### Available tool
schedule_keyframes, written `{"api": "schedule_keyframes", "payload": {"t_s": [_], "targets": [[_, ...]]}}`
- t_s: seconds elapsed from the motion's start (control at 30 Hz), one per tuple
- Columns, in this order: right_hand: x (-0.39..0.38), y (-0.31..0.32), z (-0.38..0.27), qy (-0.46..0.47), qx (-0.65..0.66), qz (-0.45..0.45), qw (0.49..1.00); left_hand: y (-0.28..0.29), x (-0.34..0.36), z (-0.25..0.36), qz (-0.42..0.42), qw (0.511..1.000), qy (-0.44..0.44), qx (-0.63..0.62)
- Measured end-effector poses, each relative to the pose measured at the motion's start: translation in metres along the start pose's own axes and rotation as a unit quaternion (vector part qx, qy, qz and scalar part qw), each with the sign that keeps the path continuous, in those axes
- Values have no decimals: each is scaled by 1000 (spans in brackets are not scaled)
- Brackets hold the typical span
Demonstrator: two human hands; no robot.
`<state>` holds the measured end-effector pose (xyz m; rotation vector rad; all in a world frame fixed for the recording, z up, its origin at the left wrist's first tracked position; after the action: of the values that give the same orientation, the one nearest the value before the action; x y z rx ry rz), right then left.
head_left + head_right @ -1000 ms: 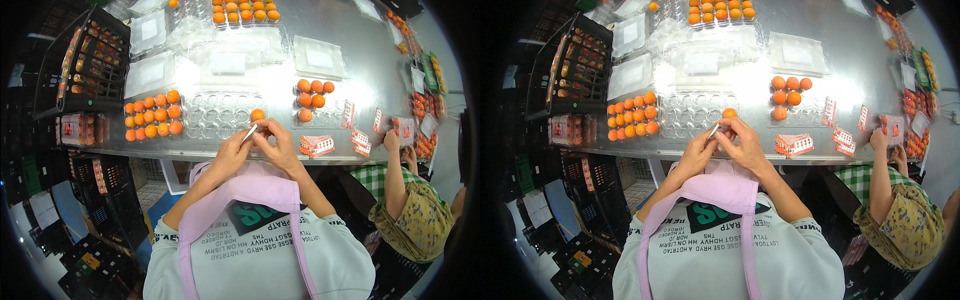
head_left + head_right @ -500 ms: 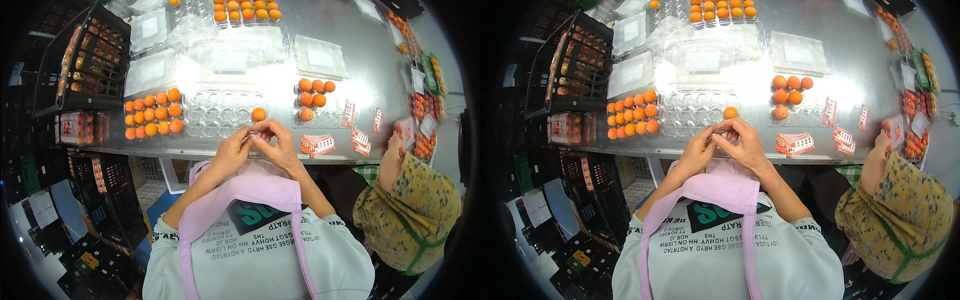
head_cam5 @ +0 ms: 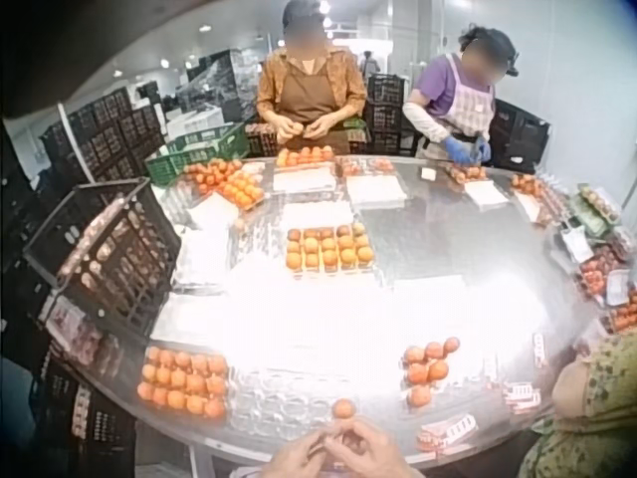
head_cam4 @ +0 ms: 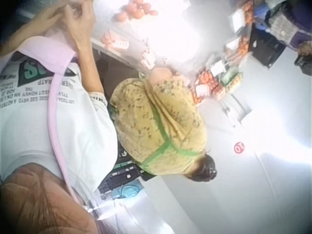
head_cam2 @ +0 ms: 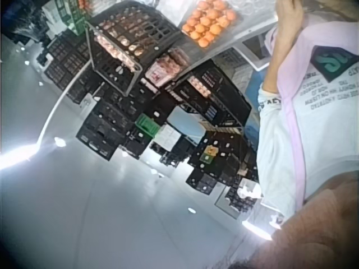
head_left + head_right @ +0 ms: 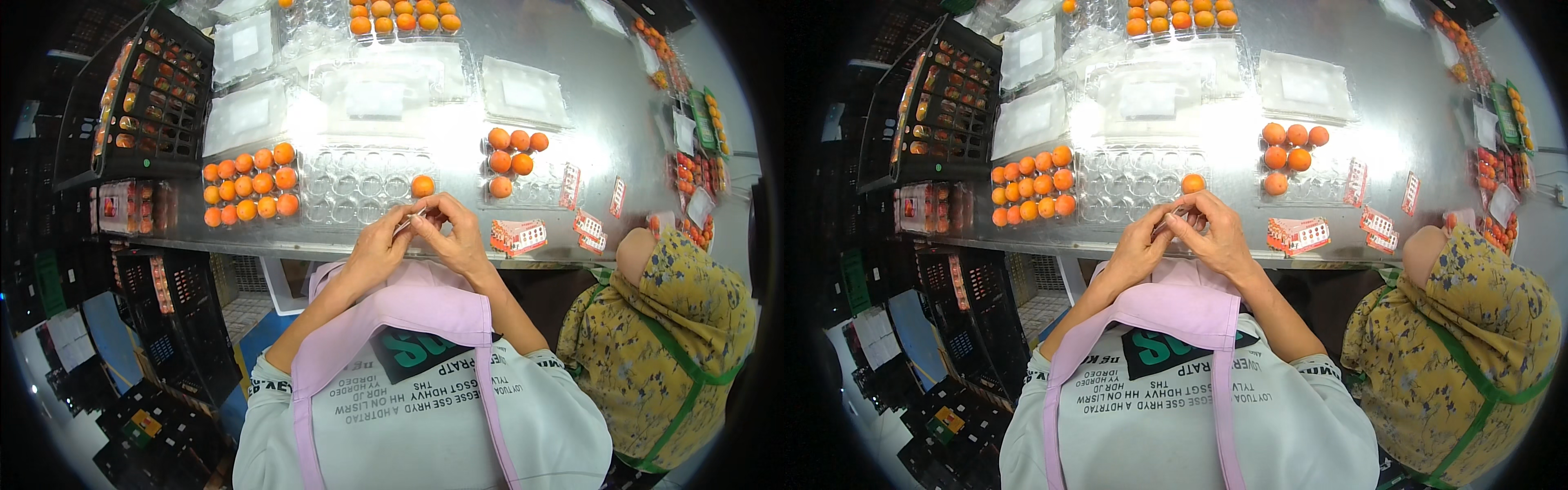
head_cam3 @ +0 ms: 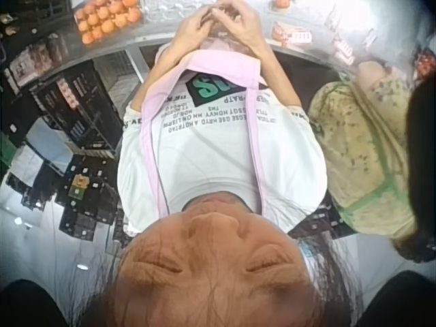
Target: The person places small orange fruits into clear plastic trays, seals them with lids, and applies labels. The person then places the finished packages into a black crate. Another person works alongside at the same table.
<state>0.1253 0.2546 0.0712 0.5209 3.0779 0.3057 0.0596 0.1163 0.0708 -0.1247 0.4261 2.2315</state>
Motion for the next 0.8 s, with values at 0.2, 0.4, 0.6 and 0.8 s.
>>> {"api": "schedule_keyframes", "payload": {"t_s": [0.2,0.4,0.6,0.8], "targets": [[0,2,2,-10,-4,-2,1000,0,2,0,-10,999,37,-33],[-3,-1,18,-62,82,13,995,5,1,6,115,988,-97,35],[0,2,18,-147,157,9,976,14,1,6,139,965,-191,111],[1,6,16,-191,170,-6,967,12,1,2,144,975,-153,69]]}}
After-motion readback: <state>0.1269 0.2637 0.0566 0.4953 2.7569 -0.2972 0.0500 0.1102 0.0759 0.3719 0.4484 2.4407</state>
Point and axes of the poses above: each hand's wrist, its own x-axis towards the middle knuckle, its own y-axis out of the back of the hand, z = x × y, the point moved 2 cm from there along x, towards the middle knuckle
